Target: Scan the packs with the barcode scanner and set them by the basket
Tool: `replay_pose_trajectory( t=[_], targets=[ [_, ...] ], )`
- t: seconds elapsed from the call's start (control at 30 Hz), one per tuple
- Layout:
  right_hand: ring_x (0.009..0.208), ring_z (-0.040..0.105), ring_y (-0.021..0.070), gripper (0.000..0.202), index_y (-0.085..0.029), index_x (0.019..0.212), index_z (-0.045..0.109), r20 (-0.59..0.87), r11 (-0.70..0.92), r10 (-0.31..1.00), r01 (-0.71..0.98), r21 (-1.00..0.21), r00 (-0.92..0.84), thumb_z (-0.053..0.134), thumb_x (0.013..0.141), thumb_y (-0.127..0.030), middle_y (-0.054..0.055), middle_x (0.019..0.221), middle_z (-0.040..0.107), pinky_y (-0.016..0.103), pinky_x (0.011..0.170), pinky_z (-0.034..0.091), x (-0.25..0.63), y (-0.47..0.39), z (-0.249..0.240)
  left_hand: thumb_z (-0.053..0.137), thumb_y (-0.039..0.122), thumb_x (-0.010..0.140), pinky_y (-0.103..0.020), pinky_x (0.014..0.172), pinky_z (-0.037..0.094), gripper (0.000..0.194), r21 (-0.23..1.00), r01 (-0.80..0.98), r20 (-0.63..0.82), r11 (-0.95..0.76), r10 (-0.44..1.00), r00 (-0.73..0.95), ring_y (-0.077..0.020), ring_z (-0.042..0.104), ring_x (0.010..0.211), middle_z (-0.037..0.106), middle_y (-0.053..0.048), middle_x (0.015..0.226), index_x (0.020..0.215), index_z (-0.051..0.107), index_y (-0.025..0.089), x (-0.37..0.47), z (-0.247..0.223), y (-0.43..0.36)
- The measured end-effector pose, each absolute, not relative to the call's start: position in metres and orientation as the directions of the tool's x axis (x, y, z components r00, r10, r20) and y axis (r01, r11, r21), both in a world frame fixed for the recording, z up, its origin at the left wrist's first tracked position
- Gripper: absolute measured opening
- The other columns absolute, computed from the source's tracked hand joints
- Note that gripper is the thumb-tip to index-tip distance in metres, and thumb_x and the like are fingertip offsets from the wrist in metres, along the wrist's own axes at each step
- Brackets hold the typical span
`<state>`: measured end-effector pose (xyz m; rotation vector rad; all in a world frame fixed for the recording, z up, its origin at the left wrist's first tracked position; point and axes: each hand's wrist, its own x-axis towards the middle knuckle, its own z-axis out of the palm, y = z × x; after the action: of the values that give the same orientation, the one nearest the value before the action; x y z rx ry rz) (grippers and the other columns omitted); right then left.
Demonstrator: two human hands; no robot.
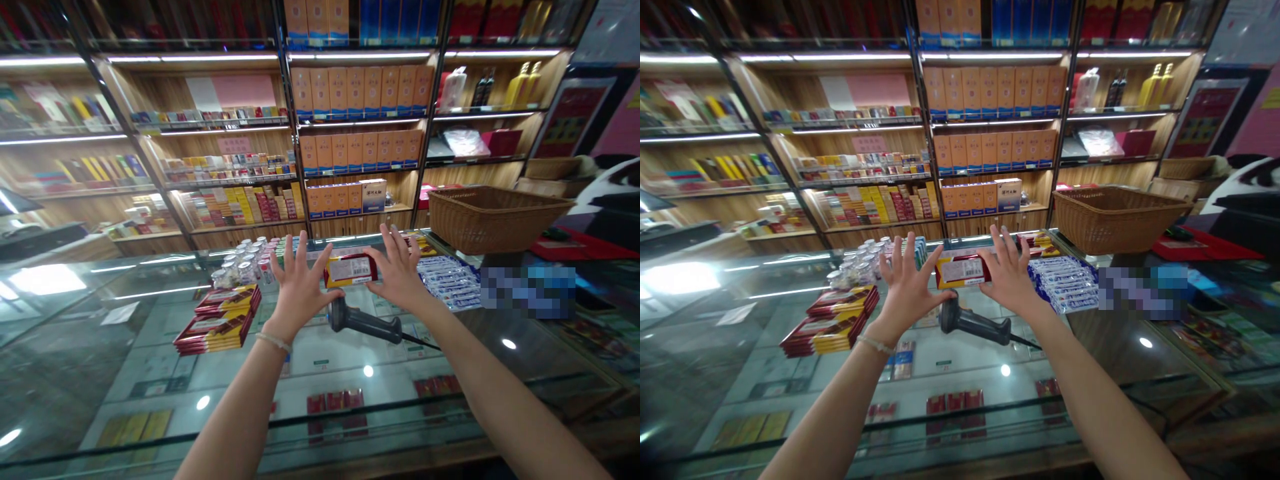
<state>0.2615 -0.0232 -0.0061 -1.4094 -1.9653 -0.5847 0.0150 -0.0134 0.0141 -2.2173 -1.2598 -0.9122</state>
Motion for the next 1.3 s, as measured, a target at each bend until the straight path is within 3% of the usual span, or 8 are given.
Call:
replay_pose_trajectory(
  t=[0.47,0.63,0.73,0.8,0.9,1.03,1.17,1.3],
  targets=[
    [0.163,0.008,0.0382,0.060,-0.028,0.143,0.057,0.733,0.340,0.646,0.940,-0.028,-0.212,0.074,0.086,-0.041,0.010,0.178,0.009,0.067,0.126,0.005,0.247,-0.029,0.000,0.091,0.049,0.071,-0.072,0.126,-0.005,0.072,-0.098,0.856,0.742,-0.508,0.535,0.403,-0.0441,0.015,0.162,0.028,-0.013,0.173,0.136,0.064,0.032,0.012,0.019,-0.018],
    [0.163,0.010,0.0367,0.079,-0.025,0.162,0.036,0.697,0.305,0.694,0.950,-0.062,-0.177,0.068,0.092,-0.043,0.015,0.177,0.012,0.065,0.126,0.010,0.230,-0.030,0.005,0.087,0.053,0.074,-0.069,0.127,-0.002,0.069,-0.052,0.880,0.807,-0.471,0.500,0.315,-0.0418,0.018,0.161,0.028,-0.012,0.174,0.136,0.063,0.034,-0.001,0.016,-0.007],
    [0.164,0.009,0.0359,0.097,-0.018,0.168,0.018,0.658,0.277,0.745,0.949,-0.150,-0.113,0.065,0.092,-0.056,0.021,0.176,0.012,0.064,0.126,0.017,0.218,-0.038,-0.010,0.085,0.055,0.076,-0.069,0.126,-0.002,0.070,0.008,0.899,0.831,-0.439,0.503,0.238,-0.0420,0.016,0.162,0.027,-0.012,0.174,0.139,0.063,0.034,-0.010,0.014,0.000],
    [0.163,0.009,0.0377,0.104,-0.020,0.168,0.016,0.599,0.277,0.791,0.946,-0.166,-0.127,0.063,0.089,-0.067,0.021,0.176,0.012,0.067,0.125,0.019,0.213,-0.046,-0.026,0.085,0.055,0.076,-0.070,0.126,-0.002,0.070,0.043,0.902,0.831,-0.429,0.516,0.205,-0.0426,0.016,0.161,0.027,-0.013,0.174,0.140,0.063,0.034,-0.013,0.012,0.004],
    [0.162,0.009,0.0430,0.114,-0.018,0.166,0.026,0.474,0.301,0.854,0.947,-0.111,-0.216,0.065,0.080,-0.080,0.026,0.174,0.014,0.071,0.123,0.017,0.207,-0.058,-0.047,0.084,0.055,0.077,-0.070,0.125,-0.002,0.067,0.074,0.898,0.822,-0.434,0.536,0.191,-0.0427,0.016,0.161,0.027,-0.013,0.174,0.138,0.065,0.034,-0.014,0.010,0.006],
    [0.161,0.013,0.0454,0.113,-0.017,0.160,0.040,0.362,0.294,0.901,0.951,-0.101,-0.240,0.069,0.074,-0.084,0.028,0.172,0.019,0.074,0.121,0.019,0.204,-0.065,-0.055,0.087,0.049,0.075,-0.070,0.126,0.000,0.067,0.068,0.899,0.802,-0.432,0.560,0.208,-0.0421,0.017,0.161,0.025,-0.012,0.175,0.137,0.065,0.035,-0.013,0.009,0.004],
    [0.161,0.019,0.0424,0.078,-0.019,0.132,0.065,0.347,0.289,0.908,0.951,-0.111,-0.236,0.075,0.078,-0.073,0.026,0.169,0.031,0.072,0.121,0.024,0.203,-0.066,-0.048,0.089,0.044,0.073,-0.070,0.125,0.004,0.068,0.057,0.906,0.792,-0.420,0.571,0.215,-0.0414,0.017,0.161,0.026,-0.012,0.174,0.136,0.064,0.036,-0.013,0.009,0.002],
    [0.159,0.025,0.0414,0.048,-0.019,0.114,0.072,0.330,0.311,0.906,0.946,-0.092,-0.266,0.078,0.083,-0.056,0.023,0.162,0.043,0.069,0.121,0.027,0.203,-0.069,-0.042,0.090,0.041,0.072,-0.071,0.125,0.004,0.070,0.062,0.903,0.784,-0.425,0.580,0.219,-0.0424,0.017,0.161,0.025,-0.013,0.175,0.136,0.064,0.035,-0.013,0.008,0.002]
  ],
)
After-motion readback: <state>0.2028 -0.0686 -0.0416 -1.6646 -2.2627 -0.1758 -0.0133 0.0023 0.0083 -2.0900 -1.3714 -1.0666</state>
